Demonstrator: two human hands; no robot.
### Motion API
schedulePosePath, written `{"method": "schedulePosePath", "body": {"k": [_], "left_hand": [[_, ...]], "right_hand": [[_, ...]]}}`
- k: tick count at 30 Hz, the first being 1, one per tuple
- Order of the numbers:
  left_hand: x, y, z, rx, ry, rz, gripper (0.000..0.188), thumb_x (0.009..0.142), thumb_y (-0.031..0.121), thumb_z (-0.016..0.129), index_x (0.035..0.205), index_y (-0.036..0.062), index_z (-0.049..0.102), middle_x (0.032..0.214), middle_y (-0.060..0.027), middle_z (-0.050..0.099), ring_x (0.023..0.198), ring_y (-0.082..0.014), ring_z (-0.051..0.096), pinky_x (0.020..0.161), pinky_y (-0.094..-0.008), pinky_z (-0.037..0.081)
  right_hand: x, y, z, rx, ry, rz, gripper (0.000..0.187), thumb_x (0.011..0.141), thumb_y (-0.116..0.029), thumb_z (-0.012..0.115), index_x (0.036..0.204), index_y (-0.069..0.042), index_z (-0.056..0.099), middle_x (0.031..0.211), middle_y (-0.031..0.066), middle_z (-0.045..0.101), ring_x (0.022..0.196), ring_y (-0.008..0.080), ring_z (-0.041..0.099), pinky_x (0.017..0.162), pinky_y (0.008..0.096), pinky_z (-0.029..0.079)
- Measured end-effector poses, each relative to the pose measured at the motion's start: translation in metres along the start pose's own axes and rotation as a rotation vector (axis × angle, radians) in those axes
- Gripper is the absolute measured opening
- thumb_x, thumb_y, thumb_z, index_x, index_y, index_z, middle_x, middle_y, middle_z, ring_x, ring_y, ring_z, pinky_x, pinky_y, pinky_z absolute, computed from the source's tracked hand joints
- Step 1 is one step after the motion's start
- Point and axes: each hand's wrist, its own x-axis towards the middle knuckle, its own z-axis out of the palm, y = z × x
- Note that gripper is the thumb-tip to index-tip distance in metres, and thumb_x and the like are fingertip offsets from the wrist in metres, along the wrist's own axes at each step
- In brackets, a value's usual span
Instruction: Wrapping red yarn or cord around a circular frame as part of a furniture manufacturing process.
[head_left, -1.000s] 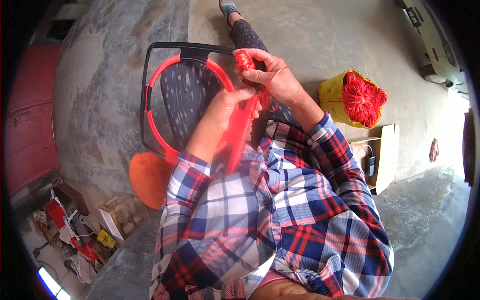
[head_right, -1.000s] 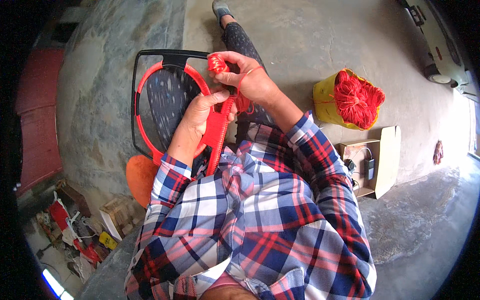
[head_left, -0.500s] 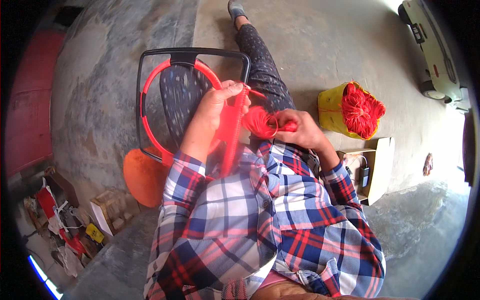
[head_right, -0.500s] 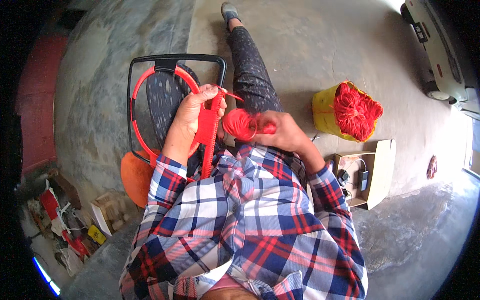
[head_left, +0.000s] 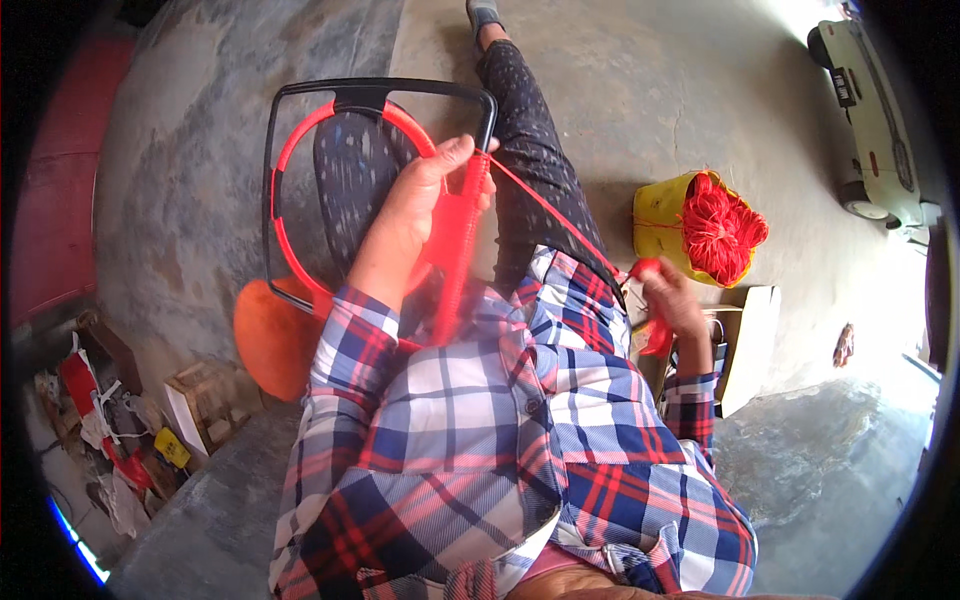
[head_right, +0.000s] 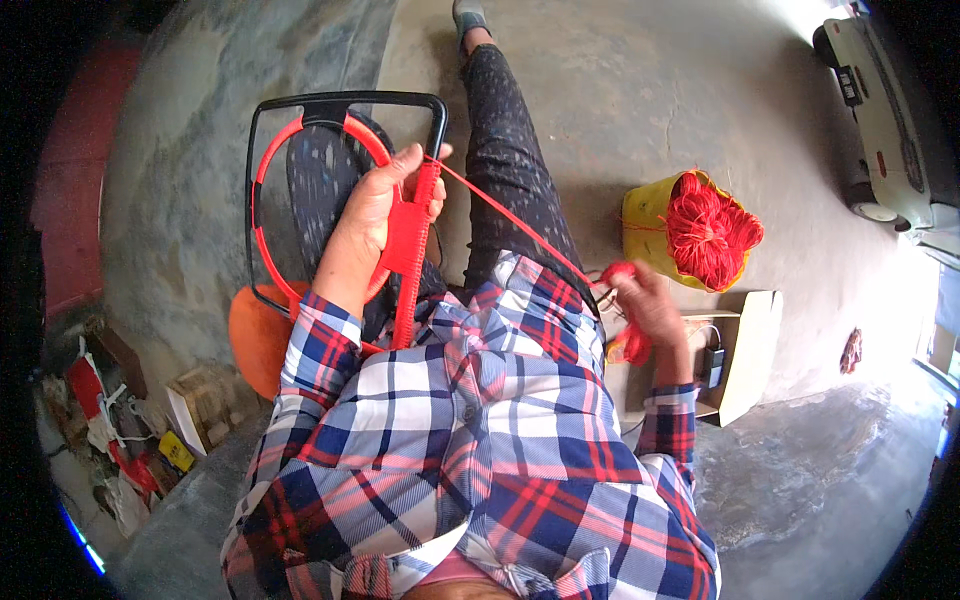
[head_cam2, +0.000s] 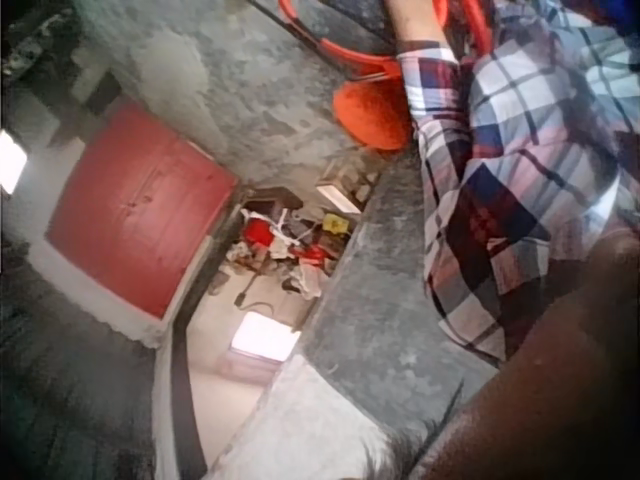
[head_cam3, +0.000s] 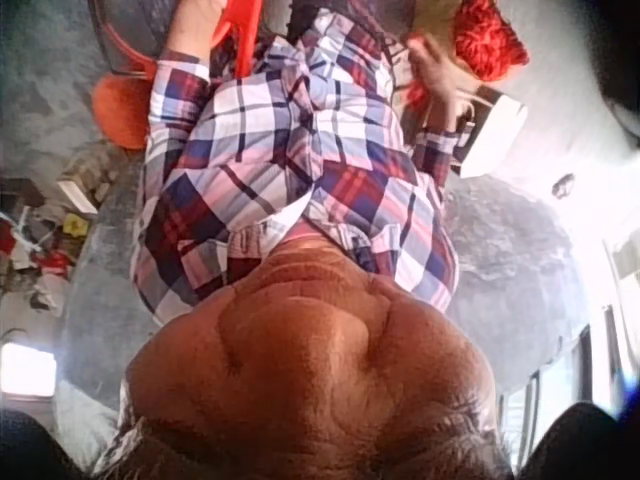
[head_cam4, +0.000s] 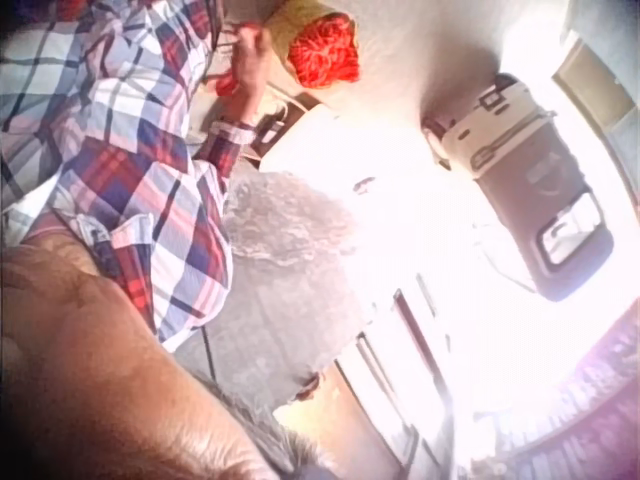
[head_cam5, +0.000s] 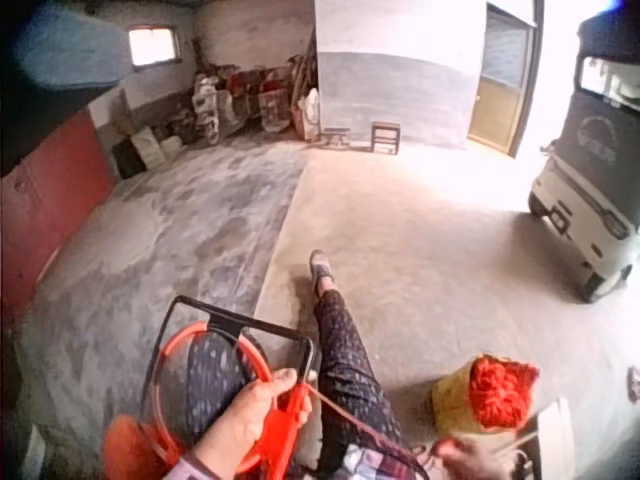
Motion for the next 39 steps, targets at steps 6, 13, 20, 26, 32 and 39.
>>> {"method": "schedulePosePath", "body": {"k": [6, 13, 20, 26, 32, 39], "left_hand": [[0.006, -0.007, -0.001, 0.119, 0.02, -0.033, 0.017, 0.089, 0.021, 0.063, 0.09, 0.005, 0.062, 0.074, -0.0104, 0.065, 0.065, -0.0201, 0.064, 0.06, -0.0307, 0.053], [0.005, -0.021, 0.009, 0.206, 0.115, 0.075, 0.034, 0.087, 0.014, 0.06, 0.119, 0.0028, 0.054, 0.104, -0.0097, 0.065, 0.078, -0.0191, 0.064, 0.074, -0.0304, 0.051], [0.011, -0.031, 0.014, 0.303, 0.082, 0.589, 0.057, 0.088, 0.013, 0.054, 0.141, 0.0079, 0.034, 0.132, -0.0092, 0.051, 0.106, -0.0196, 0.054, 0.086, -0.0347, 0.047], [0.015, -0.034, 0.001, -0.094, -0.11, 0.308, 0.046, 0.091, 0.017, 0.054, 0.135, 0.0052, 0.046, 0.127, -0.0146, 0.055, 0.116, -0.0239, 0.054, 0.099, -0.0373, 0.042], [0.014, -0.026, -0.001, -0.004, -0.116, 0.168, 0.064, 0.086, 0.034, 0.054, 0.133, -0.0081, 0.043, 0.124, -0.0256, 0.056, 0.107, -0.0386, 0.061, 0.093, -0.0434, 0.049], [0.017, -0.028, 0.006, -0.08, -0.175, 0.119, 0.06, 0.087, 0.033, 0.054, 0.129, -0.0079, 0.046, 0.121, -0.0269, 0.058, 0.108, -0.0442, 0.059, 0.093, -0.0475, 0.049]], "right_hand": [[0.053, 0.055, -0.018, 0.161, 0.422, 0.039, 0.03, 0.096, -0.04, 0.055, 0.094, -0.01, 0.058, 0.068, -0.0048, 0.049, 0.056, 0.0046, 0.042, 0.045, 0.0235, 0.03], [0.066, -0.126, 0.053, 0.44, -0.156, -0.274, 0.034, 0.09, -0.008, 0.051, 0.124, -0.001, 0.053, 0.104, 0.0074, 0.061, 0.093, 0.0171, 0.06, 0.084, 0.0322, 0.049], [0.112, -0.18, 0.136, -0.972, -0.138, -1.162, 0.024, 0.077, -0.005, 0.063, 0.101, -0.007, 0.065, 0.103, 0.0093, 0.065, 0.095, 0.0316, 0.062, 0.08, 0.0404, 0.051], [0.038, -0.221, 0.141, -0.3, -0.257, -1.256, 0.039, 0.08, -0.019, 0.069, 0.114, -0.003, 0.063, 0.108, 0.0138, 0.064, 0.101, 0.0295, 0.062, 0.087, 0.0365, 0.049], [-0.046, -0.23, 0.162, 0.492, -1.126, -1.153, 0.026, 0.088, -0.023, 0.058, 0.102, -0.001, 0.06, 0.091, 0.0128, 0.061, 0.079, 0.0243, 0.06, 0.07, 0.0331, 0.05], [-0.088, -0.222, 0.189, 0.73, -1.456, -1.266, 0.016, 0.091, -0.014, 0.047, 0.096, 0.0, 0.053, 0.075, 0.0122, 0.055, 0.06, 0.0275, 0.057, 0.053, 0.0328, 0.047]]}}
